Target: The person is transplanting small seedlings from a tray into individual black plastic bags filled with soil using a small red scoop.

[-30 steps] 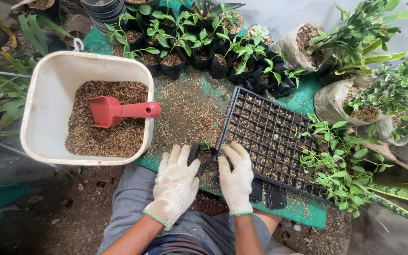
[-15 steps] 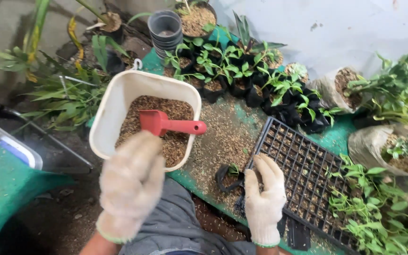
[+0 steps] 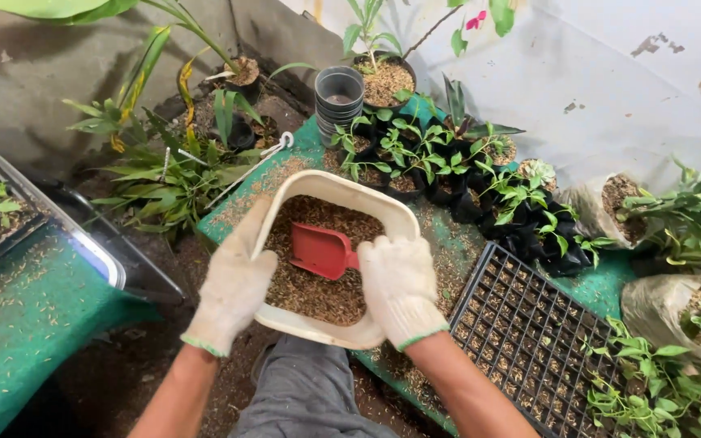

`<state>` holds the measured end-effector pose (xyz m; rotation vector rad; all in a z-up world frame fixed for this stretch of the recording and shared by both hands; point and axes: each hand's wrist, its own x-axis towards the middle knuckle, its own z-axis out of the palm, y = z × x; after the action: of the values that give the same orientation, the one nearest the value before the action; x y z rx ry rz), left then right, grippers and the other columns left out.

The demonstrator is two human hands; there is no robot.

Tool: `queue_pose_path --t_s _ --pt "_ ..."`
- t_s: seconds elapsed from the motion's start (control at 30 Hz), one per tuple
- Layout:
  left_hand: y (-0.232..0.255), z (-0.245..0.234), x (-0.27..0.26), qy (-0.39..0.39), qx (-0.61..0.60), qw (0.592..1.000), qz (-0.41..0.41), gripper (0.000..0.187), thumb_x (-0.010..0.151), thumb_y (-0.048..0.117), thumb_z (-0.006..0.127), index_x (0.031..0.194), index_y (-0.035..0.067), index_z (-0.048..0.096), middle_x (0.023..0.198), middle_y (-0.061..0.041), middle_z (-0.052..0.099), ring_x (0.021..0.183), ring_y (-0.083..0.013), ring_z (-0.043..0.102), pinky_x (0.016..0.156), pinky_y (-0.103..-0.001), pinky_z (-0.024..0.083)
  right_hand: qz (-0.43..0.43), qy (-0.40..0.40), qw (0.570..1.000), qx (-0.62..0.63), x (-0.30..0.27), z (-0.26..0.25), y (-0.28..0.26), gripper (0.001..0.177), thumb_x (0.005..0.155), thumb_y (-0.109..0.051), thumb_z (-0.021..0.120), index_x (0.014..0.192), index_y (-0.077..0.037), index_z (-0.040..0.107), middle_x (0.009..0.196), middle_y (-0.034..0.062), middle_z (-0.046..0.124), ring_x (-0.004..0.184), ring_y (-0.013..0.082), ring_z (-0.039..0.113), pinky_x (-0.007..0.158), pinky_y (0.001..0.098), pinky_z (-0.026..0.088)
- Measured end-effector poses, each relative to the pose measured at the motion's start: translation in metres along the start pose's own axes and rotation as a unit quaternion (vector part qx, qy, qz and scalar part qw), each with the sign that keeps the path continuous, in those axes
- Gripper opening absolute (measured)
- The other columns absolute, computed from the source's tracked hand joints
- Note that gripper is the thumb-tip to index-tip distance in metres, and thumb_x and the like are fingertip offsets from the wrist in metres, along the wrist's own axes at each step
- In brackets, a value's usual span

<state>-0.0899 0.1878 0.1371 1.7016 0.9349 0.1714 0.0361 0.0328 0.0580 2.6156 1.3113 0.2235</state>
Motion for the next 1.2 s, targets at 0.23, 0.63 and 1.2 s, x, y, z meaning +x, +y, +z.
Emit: queue_pose_path --t_s 0.23,0.63,1.2 --pt "-0.056 0.054 -0.018 0.002 -0.035 0.995 0.091 0.075 0.081 0.0 0.045 0.151 0.024 0.051 0.159 0.001 0.05 0.149 -0.0177 0.041 0.126 -0.029 0.019 0.016 -0.006 0.997 -0.075 -0.059 -0.008 0.01 0.028 0.086 -0.011 0.068 0.112 -0.013 0.062 0.065 0.0006 0.068 0.051 0.0202 0.064 0.045 0.0338 0.046" --pt "-0.074 0.116 -0.038 0.12 0.019 0.904 0.409 0.056 0.09 -0.015 0.04 0.142 0.0 0.055 0.144 -0.02 0.061 0.14 -0.0371 0.057 0.129 -0.059 0.033 0.103 -0.294 0.942 0.126 -0.14 0.02 0.021 0.028 0.088 -0.028 0.062 0.113 -0.024 0.048 0.089 0.0035 0.065 0.074 0.0359 0.066 0.062 0.0529 0.049" --pt "-0.077 0.118 -0.005 0.105 0.086 0.903 0.408 0.071 0.081 -0.023 0.038 0.141 0.007 0.06 0.14 -0.016 0.066 0.134 -0.0297 0.062 0.128 -0.046 0.032 0.267 -0.252 0.834 0.413 -0.118 -0.021 0.045 0.021 0.082 -0.028 0.062 0.071 -0.019 0.046 0.06 -0.0015 0.052 0.059 0.0156 0.048 0.058 0.0329 0.037"
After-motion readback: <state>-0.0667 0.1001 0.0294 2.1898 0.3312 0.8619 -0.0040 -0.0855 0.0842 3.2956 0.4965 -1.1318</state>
